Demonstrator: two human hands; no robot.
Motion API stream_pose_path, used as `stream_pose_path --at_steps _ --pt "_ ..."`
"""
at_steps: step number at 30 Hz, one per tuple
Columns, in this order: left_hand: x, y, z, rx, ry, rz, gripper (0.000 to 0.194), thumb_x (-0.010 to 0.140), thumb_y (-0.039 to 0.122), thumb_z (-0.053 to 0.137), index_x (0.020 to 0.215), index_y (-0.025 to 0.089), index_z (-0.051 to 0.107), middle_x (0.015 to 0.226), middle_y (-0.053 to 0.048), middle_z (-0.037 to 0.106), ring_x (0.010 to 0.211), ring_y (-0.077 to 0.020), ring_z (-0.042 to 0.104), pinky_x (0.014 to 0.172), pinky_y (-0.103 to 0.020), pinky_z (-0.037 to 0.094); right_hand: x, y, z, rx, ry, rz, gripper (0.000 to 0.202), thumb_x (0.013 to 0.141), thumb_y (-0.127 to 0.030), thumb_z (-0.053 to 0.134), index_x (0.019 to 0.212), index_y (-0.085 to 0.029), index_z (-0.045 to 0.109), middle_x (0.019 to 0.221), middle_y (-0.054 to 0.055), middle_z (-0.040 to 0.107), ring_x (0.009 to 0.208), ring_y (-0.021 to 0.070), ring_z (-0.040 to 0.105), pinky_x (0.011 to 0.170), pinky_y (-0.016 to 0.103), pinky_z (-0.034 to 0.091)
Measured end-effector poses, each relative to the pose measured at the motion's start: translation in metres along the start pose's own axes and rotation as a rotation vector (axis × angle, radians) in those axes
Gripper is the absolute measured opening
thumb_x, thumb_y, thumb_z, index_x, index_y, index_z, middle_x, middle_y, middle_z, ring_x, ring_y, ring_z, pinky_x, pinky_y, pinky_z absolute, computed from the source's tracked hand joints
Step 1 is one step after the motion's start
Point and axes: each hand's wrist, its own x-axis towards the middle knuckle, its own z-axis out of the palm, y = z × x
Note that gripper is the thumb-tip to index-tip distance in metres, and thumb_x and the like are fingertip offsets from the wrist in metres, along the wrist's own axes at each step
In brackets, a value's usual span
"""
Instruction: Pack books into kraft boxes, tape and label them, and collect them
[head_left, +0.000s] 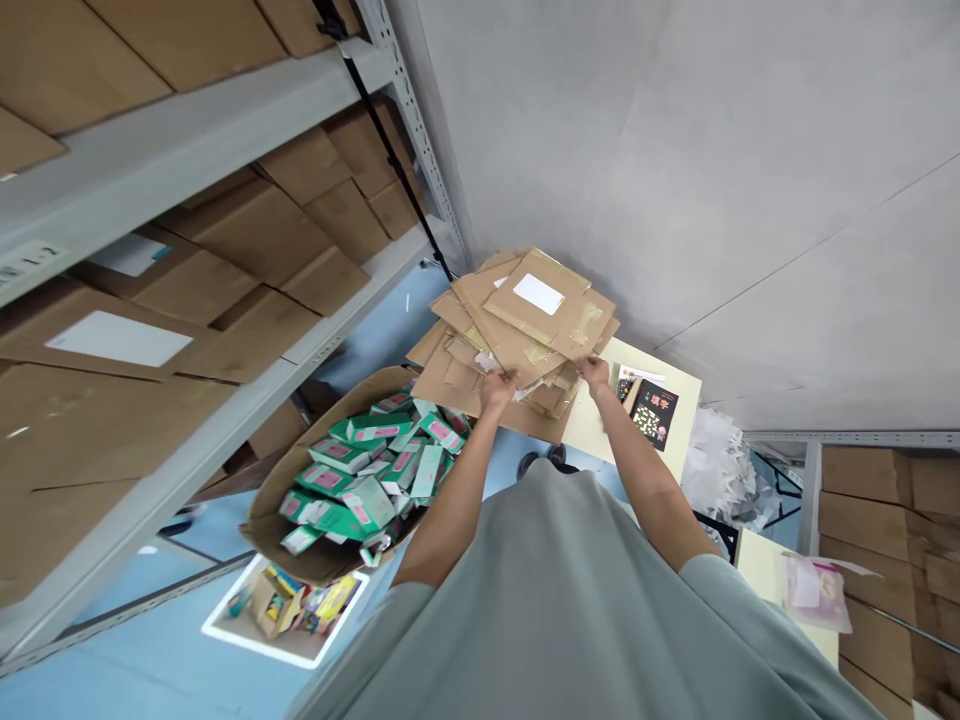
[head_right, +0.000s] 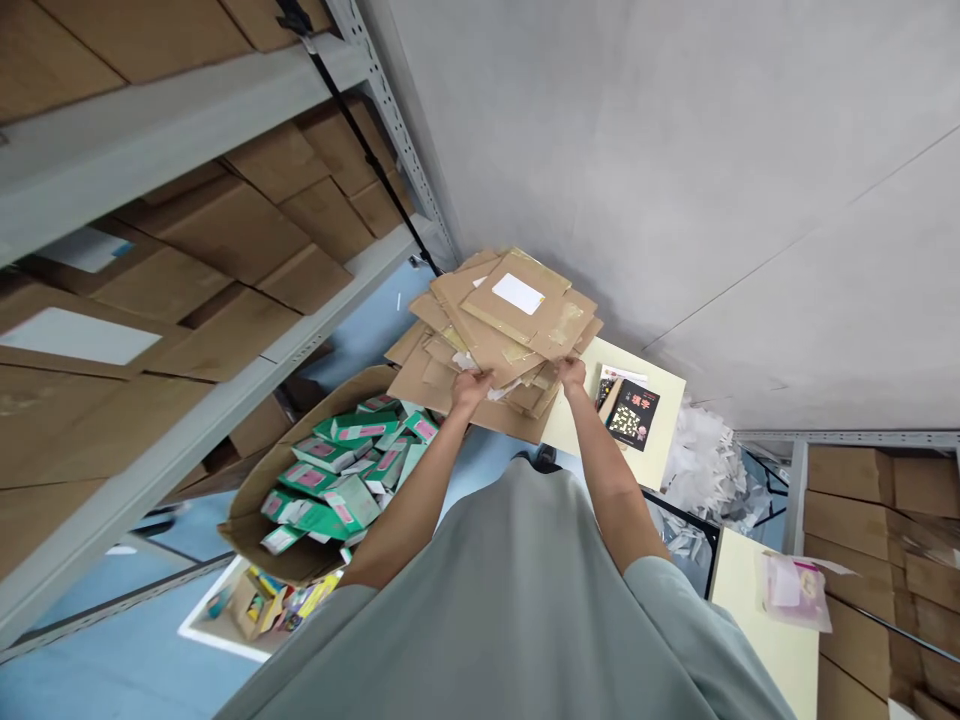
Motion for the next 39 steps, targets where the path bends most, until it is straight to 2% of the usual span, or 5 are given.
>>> stream_pose_path --at_steps 9,20,32,35,39 --pt "-0.005 0.022 -0.006 -0.126 0.082 0.111 0.02 0.089 0.041 0.071 0.086 0.022 0.067 0.081 -0.005 0.074 0.073 -0.0207 0.072 0.069 -0.029 0.055 -0.023 -0.002 0.015 0.238 0.05 0.121 0.026 0.08 -0.025 0.081 0.073 -0.025 0.056 0.065 -0.001 0.071 0.069 0.0186 0.076 0.068 0.027 0.059" --pt "-0.08 -0.039 -0.171 -0.25 0.28 0.261 0.059 0.082 0.074 0.071 0.101 0.019 0.069 0.088 -0.005 0.074 0.057 -0.0134 0.056 0.045 -0.023 0.045 -0.066 0.008 0.02 0.353 -0.01 0.133 0.03 0.078 -0.032 0.082 0.074 -0.026 0.054 0.062 -0.002 0.069 0.064 0.0183 0.073 0.07 0.029 0.06" --pt "-0.099 -0.026 -0.078 -0.256 0.066 0.057 0.024 0.084 0.043 0.074 0.085 0.022 0.061 0.085 -0.005 0.073 0.084 -0.0218 0.072 0.074 -0.032 0.064 -0.077 0.004 -0.001 0.222 -0.135 0.1 0.018 0.086 -0.027 0.074 0.078 -0.025 0.057 0.074 0.0 0.075 0.071 0.0167 0.074 0.076 0.027 0.06" --pt "-0.103 -0.016 -0.089 -0.216 0.143 0.123 0.023 0.088 0.043 0.071 0.086 0.024 0.059 0.087 -0.004 0.072 0.091 -0.0218 0.071 0.085 -0.031 0.062 -0.086 0.003 -0.009 0.237 -0.147 0.059 0.018 0.088 -0.032 0.073 0.081 -0.025 0.057 0.082 0.001 0.078 0.076 0.0176 0.077 0.081 0.029 0.062" --pt "-0.123 0.007 -0.155 -0.123 0.45 0.44 0.031 0.095 0.051 0.068 0.1 0.021 0.067 0.094 -0.005 0.072 0.088 -0.0226 0.068 0.084 -0.032 0.059 -0.094 0.003 -0.009 0.252 -0.151 0.043 0.023 0.089 -0.035 0.075 0.082 -0.025 0.056 0.083 0.001 0.078 0.078 0.0179 0.078 0.084 0.031 0.063"
